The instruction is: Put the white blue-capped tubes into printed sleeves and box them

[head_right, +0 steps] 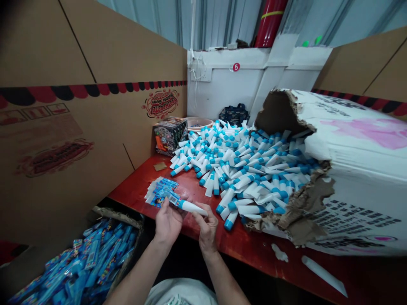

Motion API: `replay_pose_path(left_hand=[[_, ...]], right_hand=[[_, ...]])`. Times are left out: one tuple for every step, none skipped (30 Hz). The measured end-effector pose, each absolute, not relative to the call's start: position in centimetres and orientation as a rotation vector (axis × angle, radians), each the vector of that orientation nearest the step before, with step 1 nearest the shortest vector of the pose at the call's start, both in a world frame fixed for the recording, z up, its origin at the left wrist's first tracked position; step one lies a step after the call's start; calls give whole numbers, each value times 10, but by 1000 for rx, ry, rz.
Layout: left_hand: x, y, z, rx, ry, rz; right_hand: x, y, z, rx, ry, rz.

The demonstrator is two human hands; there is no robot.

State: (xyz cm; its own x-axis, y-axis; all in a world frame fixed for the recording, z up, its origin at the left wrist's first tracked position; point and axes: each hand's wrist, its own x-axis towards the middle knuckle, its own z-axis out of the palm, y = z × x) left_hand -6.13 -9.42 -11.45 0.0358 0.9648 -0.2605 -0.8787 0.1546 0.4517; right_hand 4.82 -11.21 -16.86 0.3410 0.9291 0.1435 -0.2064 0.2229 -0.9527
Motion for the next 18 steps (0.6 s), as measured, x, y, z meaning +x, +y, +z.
replay_pose_path(left_hand=[[-60,-95,-113,206,566,1435],[-60,-96,-113,225,565,1443],[-59,-96,-112,240,568,1448],[-58,-96,-112,250,576,1448],[-57,-97,-111,255,586,1442],[-57,-96,-111,254,595,1434],[-57,-96,-112,250,600,1430],[-57,-95,-112,247,600,1428],[-58,-94,-113,246,599,1431],[-59,-93,-115,247,601,1440],[-60,-91,-118,249,612,1453],[-62,-89,-122,253,634,1462],[-63,-87,-126,268,668,1460],[-65,-85,-131,303,716,1452],[-67,-84,-137,375,791,1444],[-69,-82,-143,476,881,1436],[-71,-80,-148,586,975,1427],[-74,-78,-154,688,1066,1424]], right_hand=[[48,-113,-169,-1041,-880,959],[48,-115,-169,-1046,-886,973],[48,-116,-169,-1053,-899,983],[47,-118,-169,-1060,-917,990],[46,-119,-170,-1069,-937,993],[45,-120,-170,-1078,-959,990],[45,-121,-170,-1088,-980,980],[45,-122,-171,-1099,-996,967],[45,-122,-173,-1109,-1007,955],[46,-122,-175,-1118,-1010,946],[48,-121,-177,-1128,-1005,938],[50,-119,-179,-1141,-993,932],[54,-118,-182,-1160,-978,924],[59,-116,-184,-1190,-966,910],[64,-113,-186,-1230,-965,888],[69,-111,-188,-1279,-979,856],[75,-108,-188,-1329,-1010,819],[80,-106,-188,-1374,-1058,783]])
